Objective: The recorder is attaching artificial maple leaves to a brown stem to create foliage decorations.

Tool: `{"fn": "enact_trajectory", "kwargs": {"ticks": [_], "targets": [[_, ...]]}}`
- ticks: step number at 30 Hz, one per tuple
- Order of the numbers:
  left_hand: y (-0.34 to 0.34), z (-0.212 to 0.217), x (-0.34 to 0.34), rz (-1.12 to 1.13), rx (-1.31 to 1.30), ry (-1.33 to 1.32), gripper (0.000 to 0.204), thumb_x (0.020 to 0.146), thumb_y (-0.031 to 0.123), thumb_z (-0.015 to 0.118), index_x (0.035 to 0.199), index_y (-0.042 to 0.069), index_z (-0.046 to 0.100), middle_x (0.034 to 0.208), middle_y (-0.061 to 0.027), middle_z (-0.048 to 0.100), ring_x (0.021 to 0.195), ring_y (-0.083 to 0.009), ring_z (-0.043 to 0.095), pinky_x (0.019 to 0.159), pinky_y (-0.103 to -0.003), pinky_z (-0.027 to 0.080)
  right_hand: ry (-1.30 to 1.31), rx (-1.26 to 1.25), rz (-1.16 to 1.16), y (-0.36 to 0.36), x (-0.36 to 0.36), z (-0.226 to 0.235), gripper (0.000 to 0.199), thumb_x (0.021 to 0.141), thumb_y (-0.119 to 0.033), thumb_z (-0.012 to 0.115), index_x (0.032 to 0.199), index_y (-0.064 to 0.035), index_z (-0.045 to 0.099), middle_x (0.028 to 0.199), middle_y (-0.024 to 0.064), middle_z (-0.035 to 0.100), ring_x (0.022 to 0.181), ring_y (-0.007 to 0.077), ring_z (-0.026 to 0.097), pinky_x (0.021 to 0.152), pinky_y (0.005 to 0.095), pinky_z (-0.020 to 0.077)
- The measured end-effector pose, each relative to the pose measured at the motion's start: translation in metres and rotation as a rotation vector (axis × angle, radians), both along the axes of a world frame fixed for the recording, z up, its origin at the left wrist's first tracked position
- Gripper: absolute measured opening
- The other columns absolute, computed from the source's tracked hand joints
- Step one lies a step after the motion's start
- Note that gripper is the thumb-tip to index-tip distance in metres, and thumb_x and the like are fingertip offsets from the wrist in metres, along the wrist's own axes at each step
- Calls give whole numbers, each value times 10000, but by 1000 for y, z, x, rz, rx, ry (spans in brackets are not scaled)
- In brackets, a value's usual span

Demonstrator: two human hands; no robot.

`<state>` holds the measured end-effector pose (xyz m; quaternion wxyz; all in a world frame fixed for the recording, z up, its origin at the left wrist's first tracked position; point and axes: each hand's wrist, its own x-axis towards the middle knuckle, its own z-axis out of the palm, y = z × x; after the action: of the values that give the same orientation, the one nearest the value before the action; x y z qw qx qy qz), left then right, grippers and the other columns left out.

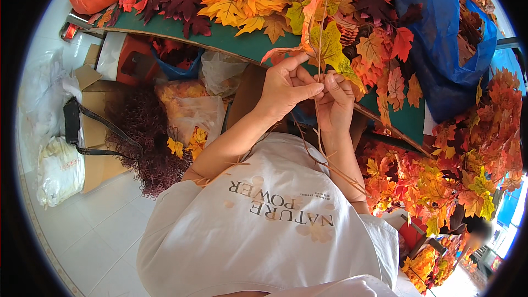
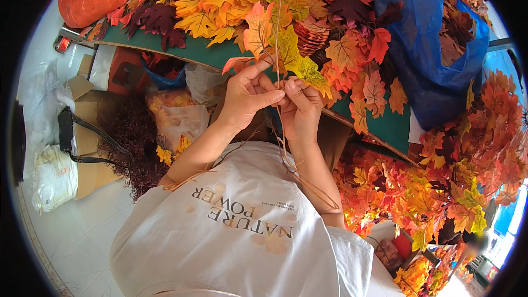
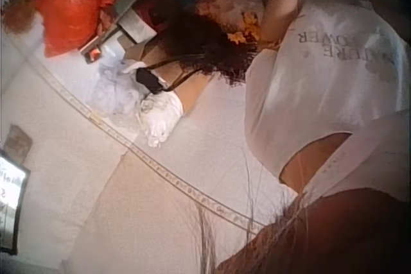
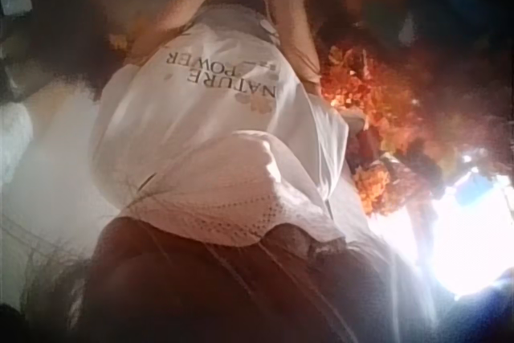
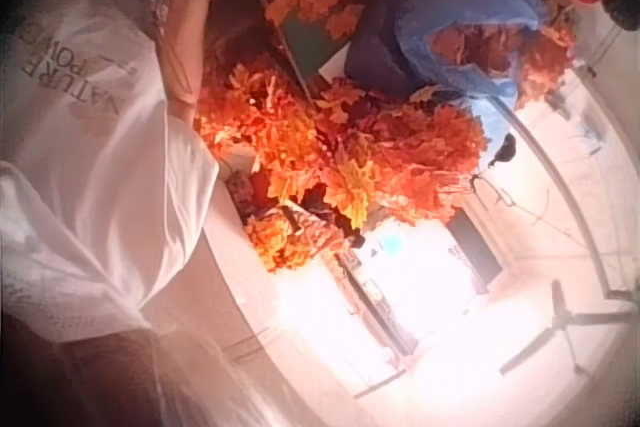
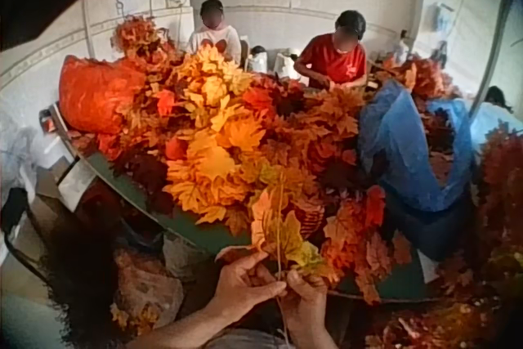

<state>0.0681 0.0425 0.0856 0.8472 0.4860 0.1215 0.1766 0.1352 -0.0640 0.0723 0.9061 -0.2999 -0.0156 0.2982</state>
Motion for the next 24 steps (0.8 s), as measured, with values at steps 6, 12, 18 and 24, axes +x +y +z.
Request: {"fn": "enact_trajectory", "kwargs": {"ticks": [6,12,18,24], "targets": [[0,4,-2,0,-86,1,660,753,-17,709,1330,-53,391,750,-49,603,692,-135,632,670,-240,518,-116,-115,-32,0,-6,5,44,869,-40,597,892,-3,605,806,113,647,674,173,637,593,289,550],[3,1,-4,-32,67,-16,601,762,-40,683,1309,-23,436,746,-48,603,702,-135,632,703,-252,526,15,10,-10,1,-3,-7,60,875,-60,597,900,-5,600,839,110,645,733,152,619,645,252,511],[4,5,-6,-25,15,-15,591,759,-49,675,1304,-17,447,743,-43,606,704,-125,626,720,-244,519,55,12,30,3,-6,-4,60,877,-74,597,896,-18,605,849,111,646,702,134,589,634,231,486],[5,0,-2,-32,71,7,594,752,-50,679,1300,-18,452,731,-30,606,697,-103,609,721,-239,511,30,3,13,2,-5,-5,68,872,-72,604,908,-17,619,831,113,653,705,144,608,626,230,497]]}}
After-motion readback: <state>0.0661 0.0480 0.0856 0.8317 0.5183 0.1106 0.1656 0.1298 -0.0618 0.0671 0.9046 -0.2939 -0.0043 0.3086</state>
